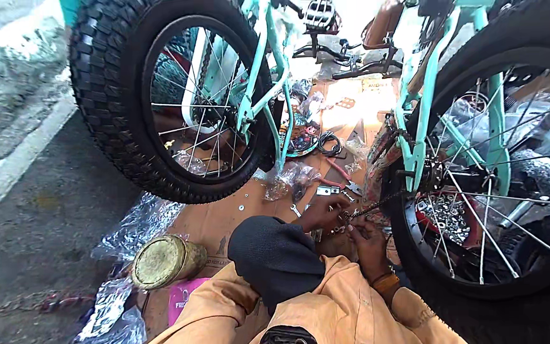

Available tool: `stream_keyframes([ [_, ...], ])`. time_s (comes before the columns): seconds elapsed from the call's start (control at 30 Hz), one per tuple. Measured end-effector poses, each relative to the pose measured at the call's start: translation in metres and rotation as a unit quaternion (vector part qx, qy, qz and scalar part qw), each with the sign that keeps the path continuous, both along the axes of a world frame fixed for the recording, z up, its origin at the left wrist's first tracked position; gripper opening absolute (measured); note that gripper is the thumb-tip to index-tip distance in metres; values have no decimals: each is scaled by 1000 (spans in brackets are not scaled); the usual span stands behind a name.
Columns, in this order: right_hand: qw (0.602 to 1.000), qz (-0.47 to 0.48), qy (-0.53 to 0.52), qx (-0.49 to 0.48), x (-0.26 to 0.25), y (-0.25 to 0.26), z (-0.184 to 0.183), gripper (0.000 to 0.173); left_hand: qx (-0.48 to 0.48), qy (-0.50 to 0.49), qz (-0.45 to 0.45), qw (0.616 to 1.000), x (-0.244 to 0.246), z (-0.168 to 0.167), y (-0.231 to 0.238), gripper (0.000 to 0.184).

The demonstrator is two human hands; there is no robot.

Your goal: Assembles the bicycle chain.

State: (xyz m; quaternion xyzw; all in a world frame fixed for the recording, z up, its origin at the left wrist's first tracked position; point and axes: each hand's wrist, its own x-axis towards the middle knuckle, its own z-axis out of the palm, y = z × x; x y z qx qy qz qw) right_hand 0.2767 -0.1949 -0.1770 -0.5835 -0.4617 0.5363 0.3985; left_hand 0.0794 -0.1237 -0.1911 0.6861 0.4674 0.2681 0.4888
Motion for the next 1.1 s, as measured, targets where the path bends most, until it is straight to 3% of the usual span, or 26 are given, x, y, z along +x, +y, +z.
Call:
stream_keyframes([
  [0.13,997,3,-59,51,-12,11,11,13,-1,1,12,1000,-1,36,45,25],
  [0.33,994,-59,-69,68,-32,42,41,18,-98,-35,-130,986,5,66,51,29],
  [0.5,987,-130,-51,80,-40,65,47,18,-104,-113,-40,987,3,61,44,27],
  [0.6,989,-135,-14,59,-44,66,52,18,-79,-134,-31,987,-5,64,45,27],
  [0.8,990,-119,56,44,-51,66,53,18,21,-35,-29,999,-17,64,47,23],
  [0.93,989,-126,66,31,-54,73,54,28,26,-48,-3,998,-23,63,49,24],
  [1.1,983,-181,34,-14,-76,115,65,66,-40,-117,90,988,-24,82,46,29],
])
